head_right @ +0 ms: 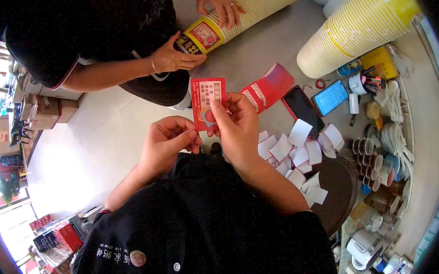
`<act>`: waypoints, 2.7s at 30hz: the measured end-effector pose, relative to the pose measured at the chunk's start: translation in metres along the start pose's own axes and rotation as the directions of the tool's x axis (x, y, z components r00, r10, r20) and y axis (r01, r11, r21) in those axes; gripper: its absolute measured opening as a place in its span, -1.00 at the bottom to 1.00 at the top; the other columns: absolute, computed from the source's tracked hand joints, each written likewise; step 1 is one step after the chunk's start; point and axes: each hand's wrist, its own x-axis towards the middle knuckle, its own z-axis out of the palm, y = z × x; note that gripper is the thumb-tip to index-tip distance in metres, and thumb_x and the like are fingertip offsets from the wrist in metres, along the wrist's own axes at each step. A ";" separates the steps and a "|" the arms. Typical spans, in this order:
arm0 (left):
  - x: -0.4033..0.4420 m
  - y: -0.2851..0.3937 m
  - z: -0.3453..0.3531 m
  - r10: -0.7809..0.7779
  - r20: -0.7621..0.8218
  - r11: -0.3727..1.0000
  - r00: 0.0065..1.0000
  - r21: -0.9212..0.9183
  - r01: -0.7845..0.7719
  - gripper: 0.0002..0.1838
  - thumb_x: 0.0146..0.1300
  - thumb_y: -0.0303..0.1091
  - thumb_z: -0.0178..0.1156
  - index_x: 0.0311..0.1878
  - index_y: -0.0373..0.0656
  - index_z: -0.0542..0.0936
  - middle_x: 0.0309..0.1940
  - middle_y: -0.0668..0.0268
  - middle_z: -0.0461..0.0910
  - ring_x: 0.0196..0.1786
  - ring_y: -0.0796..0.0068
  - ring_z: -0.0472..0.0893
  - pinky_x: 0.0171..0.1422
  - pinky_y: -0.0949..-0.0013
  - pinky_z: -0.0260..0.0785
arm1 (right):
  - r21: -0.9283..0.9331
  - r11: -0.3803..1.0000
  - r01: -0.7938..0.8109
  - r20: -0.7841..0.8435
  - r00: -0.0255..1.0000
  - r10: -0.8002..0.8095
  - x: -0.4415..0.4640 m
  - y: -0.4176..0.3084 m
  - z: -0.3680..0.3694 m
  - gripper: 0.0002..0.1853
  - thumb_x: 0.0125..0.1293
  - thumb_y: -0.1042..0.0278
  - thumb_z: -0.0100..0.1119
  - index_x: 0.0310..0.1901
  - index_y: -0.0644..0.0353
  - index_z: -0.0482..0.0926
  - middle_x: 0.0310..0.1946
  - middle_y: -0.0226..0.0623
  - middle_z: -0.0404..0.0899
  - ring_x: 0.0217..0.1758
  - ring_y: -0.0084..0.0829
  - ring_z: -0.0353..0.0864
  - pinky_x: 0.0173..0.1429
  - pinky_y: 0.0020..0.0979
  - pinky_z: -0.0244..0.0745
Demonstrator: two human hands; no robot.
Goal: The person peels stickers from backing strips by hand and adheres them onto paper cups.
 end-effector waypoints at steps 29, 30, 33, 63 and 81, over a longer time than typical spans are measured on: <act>0.038 -0.056 -0.003 -0.046 0.023 0.935 0.999 0.353 0.035 -0.93 0.11 -0.55 0.13 -0.34 -0.34 0.50 -0.49 0.32 0.53 -0.43 0.62 0.52 -0.31 0.56 0.38 | -0.592 0.698 0.402 -0.128 0.808 -0.574 0.001 -0.032 -0.123 -0.88 0.09 0.69 0.09 -0.32 0.29 0.49 -0.45 -0.44 0.47 -0.58 -0.75 0.31 -0.50 -0.67 0.27; 0.048 -0.069 -0.005 -0.090 0.076 0.931 0.993 0.360 0.057 -0.92 0.11 -0.52 0.13 -0.33 -0.33 0.50 -0.48 0.32 0.54 -0.43 0.62 0.52 -0.32 0.56 0.38 | -0.534 0.731 0.424 -0.176 0.790 -0.587 -0.003 -0.041 -0.125 -0.89 0.12 0.68 0.08 -0.31 0.29 0.48 -0.41 -0.41 0.50 -0.54 -0.72 0.38 -0.49 -0.65 0.28; 0.061 -0.095 0.017 -0.189 0.290 0.832 0.938 0.554 -0.003 -0.90 0.11 -0.49 0.15 -0.29 -0.29 0.53 -0.47 0.34 0.54 -0.42 0.62 0.52 -0.30 0.53 0.39 | -0.478 0.757 0.446 -0.245 0.760 -0.602 -0.012 -0.057 -0.123 -0.91 0.18 0.66 0.06 -0.27 0.30 0.47 -0.30 -0.33 0.53 -0.40 -0.62 0.53 -0.45 -0.61 0.34; 0.067 -0.098 -0.021 0.178 0.081 0.882 0.981 0.430 -0.196 -0.35 -0.02 -0.56 0.32 0.18 -0.23 0.29 0.03 0.30 0.41 0.05 0.55 0.44 0.08 0.44 0.37 | -0.497 0.248 0.831 0.484 0.503 -0.716 0.022 -0.031 -0.036 -0.82 0.01 0.61 0.19 -0.30 0.29 0.48 -0.24 -0.15 0.55 -0.24 -0.23 0.59 -0.19 -0.40 0.51; 0.020 0.003 0.005 -0.153 0.061 0.987 0.986 0.059 0.150 -0.72 0.15 -0.58 0.10 -0.04 -0.37 0.44 -0.27 0.18 0.52 -0.36 0.53 0.49 -0.30 0.55 0.33 | -0.064 0.995 0.070 0.039 0.997 -0.067 0.004 -0.013 -0.040 -0.49 0.25 0.51 0.11 0.20 0.18 0.17 -0.28 -0.33 0.51 -0.37 -0.63 0.57 -0.51 -0.64 0.40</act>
